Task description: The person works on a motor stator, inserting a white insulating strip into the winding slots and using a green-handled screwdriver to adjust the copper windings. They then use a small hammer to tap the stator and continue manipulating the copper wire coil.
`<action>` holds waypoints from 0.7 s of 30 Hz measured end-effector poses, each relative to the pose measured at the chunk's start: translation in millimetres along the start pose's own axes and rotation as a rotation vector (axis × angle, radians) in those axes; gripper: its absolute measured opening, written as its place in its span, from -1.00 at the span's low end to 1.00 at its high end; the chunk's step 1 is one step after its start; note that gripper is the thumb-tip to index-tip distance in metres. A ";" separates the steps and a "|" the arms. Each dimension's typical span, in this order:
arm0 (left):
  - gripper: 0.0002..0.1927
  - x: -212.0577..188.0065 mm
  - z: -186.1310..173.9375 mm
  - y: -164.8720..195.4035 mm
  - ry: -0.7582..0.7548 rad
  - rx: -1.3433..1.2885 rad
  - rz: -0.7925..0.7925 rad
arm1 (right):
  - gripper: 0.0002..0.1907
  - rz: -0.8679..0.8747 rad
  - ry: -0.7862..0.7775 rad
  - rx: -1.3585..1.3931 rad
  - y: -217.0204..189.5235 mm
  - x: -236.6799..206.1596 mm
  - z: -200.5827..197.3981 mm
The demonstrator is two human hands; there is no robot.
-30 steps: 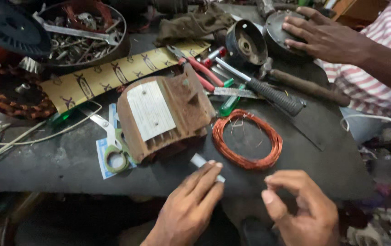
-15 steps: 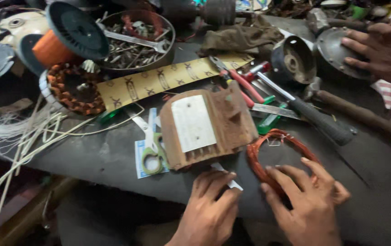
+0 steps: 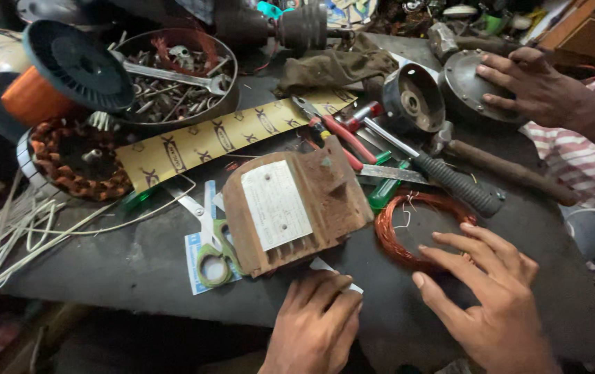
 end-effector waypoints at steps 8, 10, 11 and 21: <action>-0.76 5.9 27.0 -6.3 0.078 0.117 0.039 | -0.72 -0.087 0.193 0.138 10.2 -17.5 31.4; -0.76 4.7 38.3 -12.3 0.111 0.177 0.096 | -0.68 -0.106 0.207 0.128 20.9 -18.1 40.3; -0.77 2.8 44.6 -16.4 0.129 0.208 0.106 | -0.68 -0.084 0.236 0.150 16.5 -5.4 39.7; -0.79 -40.0 131.1 -93.7 0.346 0.445 0.356 | -0.59 -1.109 -0.251 -1.143 180.7 276.6 49.4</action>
Point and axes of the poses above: each hand's wrist, its own x-axis towards the middle knuckle, its own z-axis out of the palm, y = z × x, the point moved 2 cm from there along x, towards the middle knuckle, and after that the axes turned 10 degrees about y, right-handed, at the moved point
